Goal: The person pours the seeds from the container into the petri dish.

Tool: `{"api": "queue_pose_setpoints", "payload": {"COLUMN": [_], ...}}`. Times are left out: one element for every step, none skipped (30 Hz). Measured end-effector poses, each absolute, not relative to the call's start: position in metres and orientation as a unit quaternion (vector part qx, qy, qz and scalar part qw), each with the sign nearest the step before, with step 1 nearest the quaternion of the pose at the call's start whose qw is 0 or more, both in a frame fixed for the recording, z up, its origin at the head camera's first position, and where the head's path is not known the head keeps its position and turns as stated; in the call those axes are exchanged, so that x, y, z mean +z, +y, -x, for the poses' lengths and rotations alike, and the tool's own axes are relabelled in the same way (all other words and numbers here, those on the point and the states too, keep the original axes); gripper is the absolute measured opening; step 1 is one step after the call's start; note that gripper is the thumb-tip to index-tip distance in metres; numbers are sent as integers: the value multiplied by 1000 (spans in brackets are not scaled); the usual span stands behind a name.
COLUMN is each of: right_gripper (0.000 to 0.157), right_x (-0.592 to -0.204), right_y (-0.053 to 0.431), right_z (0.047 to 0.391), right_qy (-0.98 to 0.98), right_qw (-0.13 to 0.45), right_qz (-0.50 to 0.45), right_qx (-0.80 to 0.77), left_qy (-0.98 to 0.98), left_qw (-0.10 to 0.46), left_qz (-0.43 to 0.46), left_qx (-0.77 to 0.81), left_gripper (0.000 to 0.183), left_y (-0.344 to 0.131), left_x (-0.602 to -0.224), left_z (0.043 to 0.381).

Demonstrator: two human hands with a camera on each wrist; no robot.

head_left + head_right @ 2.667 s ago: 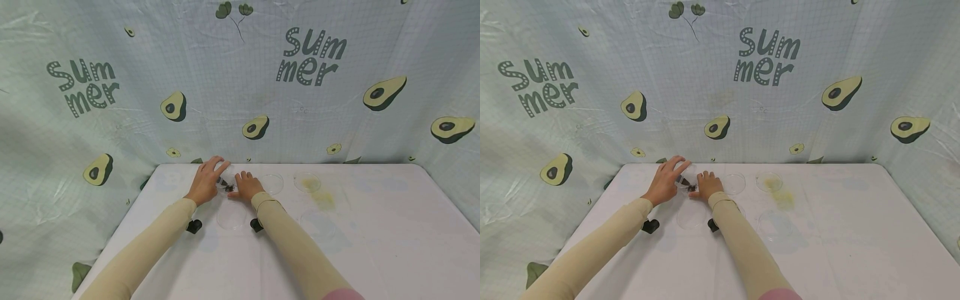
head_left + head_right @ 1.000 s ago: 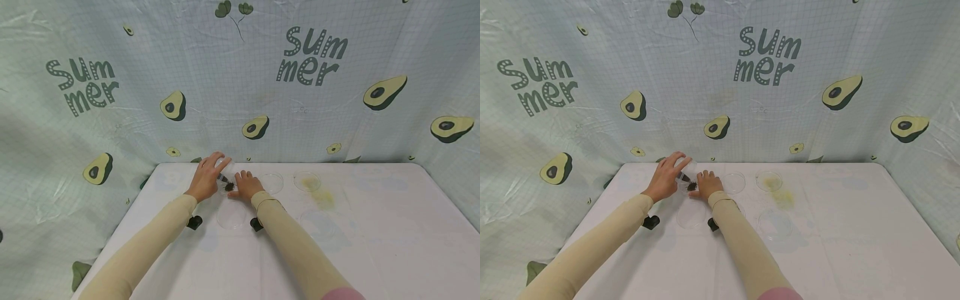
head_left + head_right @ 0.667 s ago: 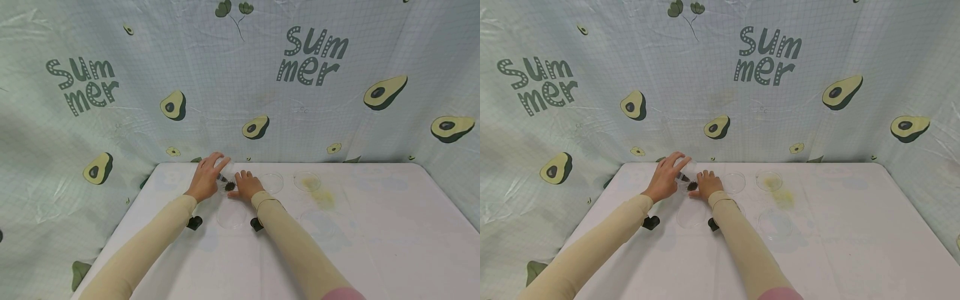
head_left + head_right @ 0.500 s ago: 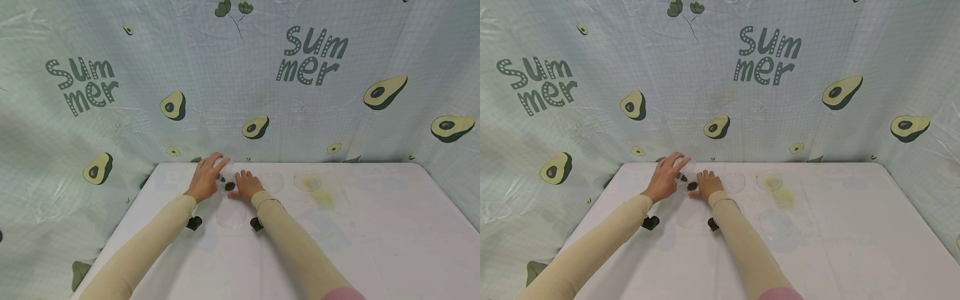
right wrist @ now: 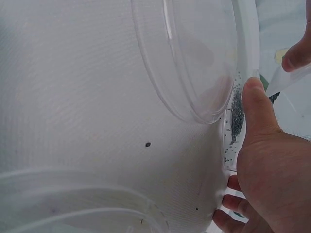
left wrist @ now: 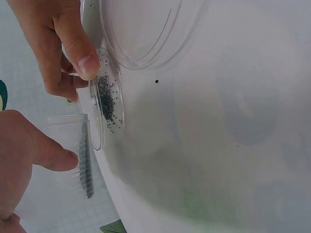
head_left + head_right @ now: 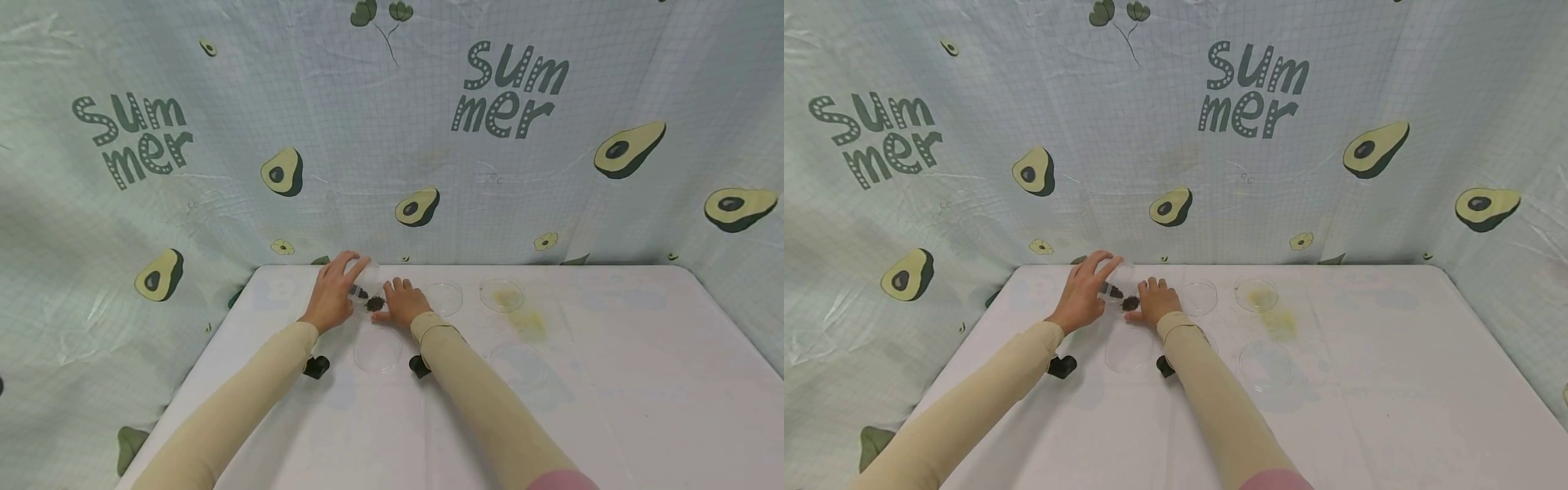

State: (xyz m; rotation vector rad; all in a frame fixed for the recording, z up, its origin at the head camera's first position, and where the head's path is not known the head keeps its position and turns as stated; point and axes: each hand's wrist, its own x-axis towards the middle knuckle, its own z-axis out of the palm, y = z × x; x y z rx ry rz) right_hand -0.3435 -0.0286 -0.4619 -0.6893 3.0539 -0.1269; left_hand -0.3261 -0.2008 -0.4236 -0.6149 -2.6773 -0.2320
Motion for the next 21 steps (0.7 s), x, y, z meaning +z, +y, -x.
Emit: {"api": "queue_pose_setpoints", "payload": {"right_gripper": [78,78,78,78,77,76,76,76,78,78,78,78,78,78,78,75,76,75,75,76,76], "right_x": [-462,-462,-462,-462,-462,-462,-461,-461,-469,-469,-468,-468,-469,-469,-469,-462,-462,-463,-463,-463,-463], "right_y": [-29,-29,-29,-29,-29,-28,-28,-28,-29,-29,-29,-28,-28,-28,-28,-28,-28,-28,-28,-28,-28], "right_z": [344,344,344,344,344,344,344,344,348,348,348,348,348,348,348,344,344,344,344,344,344], "right_qy": [975,975,975,975,975,974,974,974,973,973,973,972,972,973,973,974,974,974,974,974,974], "right_qw": [4,5,5,6,5,4,7,8,-7,-7,-6,-5,-3,-3,-2,12,13,10,9,9,6], "right_qz": [220,220,220,220,220,221,221,222,227,228,228,229,229,228,229,224,224,224,224,224,224], "right_qx": [-40,-39,-39,-40,-42,-44,-45,-45,-45,-45,-45,-45,-44,-44,-43,-44,-41,-40,-38,-35,-34], "left_qy": [-953,-952,-952,-952,-952,-952,-952,-952,-952,-952,-952,-951,-952,-952,-952,-953,-953,-953,-954,-954,-954], "left_qw": [193,193,194,194,194,194,193,193,193,194,195,197,197,197,198,198,198,196,194,192,191], "left_qz": [218,217,216,214,212,212,209,207,205,204,204,203,200,197,195,193,189,185,180,177,174], "left_qx": [-87,-91,-96,-101,-104,-108,-111,-114,-116,-118,-121,-123,-124,-125,-127,-129,-132,-135,-139,-145,-150], "left_gripper": [88,88,88,88,89,89,89,89,89,89,89,89,89,89,89,89,89,89,89,89,89], "left_y": [-201,-202,-202,-203,-203,-203,-204,-205,-205,-206,-207,-207,-208,-208,-209,-210,-211,-212,-213,-214,-214], "left_x": [-424,-424,-424,-425,-425,-425,-426,-426,-426,-426,-426,-426,-427,-427,-427,-427,-428,-428,-429,-429,-429], "left_z": [326,325,325,325,325,325,324,324,324,324,324,323,323,323,323,322,322,322,322,321,321]}}
